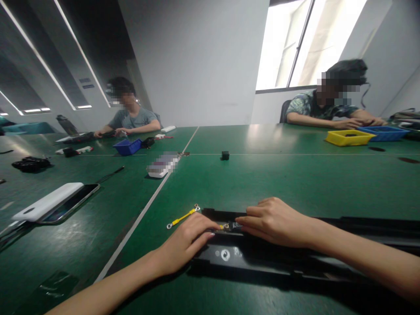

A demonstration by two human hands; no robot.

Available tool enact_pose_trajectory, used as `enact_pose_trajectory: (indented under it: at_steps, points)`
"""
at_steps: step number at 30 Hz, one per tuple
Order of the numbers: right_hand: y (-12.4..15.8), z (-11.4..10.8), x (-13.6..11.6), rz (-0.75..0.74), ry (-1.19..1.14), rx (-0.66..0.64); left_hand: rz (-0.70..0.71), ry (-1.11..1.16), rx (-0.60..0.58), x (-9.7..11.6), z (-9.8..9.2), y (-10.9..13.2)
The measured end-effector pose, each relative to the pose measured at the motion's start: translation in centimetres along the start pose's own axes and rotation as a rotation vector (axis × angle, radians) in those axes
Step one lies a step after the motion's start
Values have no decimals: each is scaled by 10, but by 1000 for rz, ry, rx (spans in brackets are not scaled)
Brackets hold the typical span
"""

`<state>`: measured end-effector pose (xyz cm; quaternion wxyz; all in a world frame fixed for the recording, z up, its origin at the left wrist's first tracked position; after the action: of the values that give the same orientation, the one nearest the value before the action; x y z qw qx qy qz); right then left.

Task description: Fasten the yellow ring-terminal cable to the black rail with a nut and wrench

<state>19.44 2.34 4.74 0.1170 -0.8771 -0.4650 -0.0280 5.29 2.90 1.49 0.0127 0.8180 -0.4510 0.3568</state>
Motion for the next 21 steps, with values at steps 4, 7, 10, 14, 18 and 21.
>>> enact_pose_trajectory:
  at_steps: [4, 7, 10, 14, 18, 21]
  points:
    - [0, 1, 0, -5, 2, -20, 1, -6, 9, 0, 0, 0]
    - [1, 1, 0, -8, -1, -17, 2, 2, 6, 1, 0, 0]
    - [1, 0, 0, -7, -3, -13, 1, 9, 1, 1, 0, 0]
    - [-1, -2, -1, -4, 3, -18, -2, 13, 0, 1, 0, 0]
    - [-1, -1, -1, 9, 15, -23, 2, 24, 3, 1, -1, 0]
    - [0, 0, 1, 38, 27, 9, -2, 24, -1, 1, 0, -1]
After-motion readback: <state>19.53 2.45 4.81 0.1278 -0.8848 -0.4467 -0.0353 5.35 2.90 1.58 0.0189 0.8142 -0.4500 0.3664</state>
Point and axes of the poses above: each hand's wrist, its own y-axis away from the middle knuckle, its own z-axis out of the palm, x = y × z, the point moved 8 cm from there along -y, towards the middle knuckle, and after that the axes turned 4 degrees about z, right-handed, at the moved point
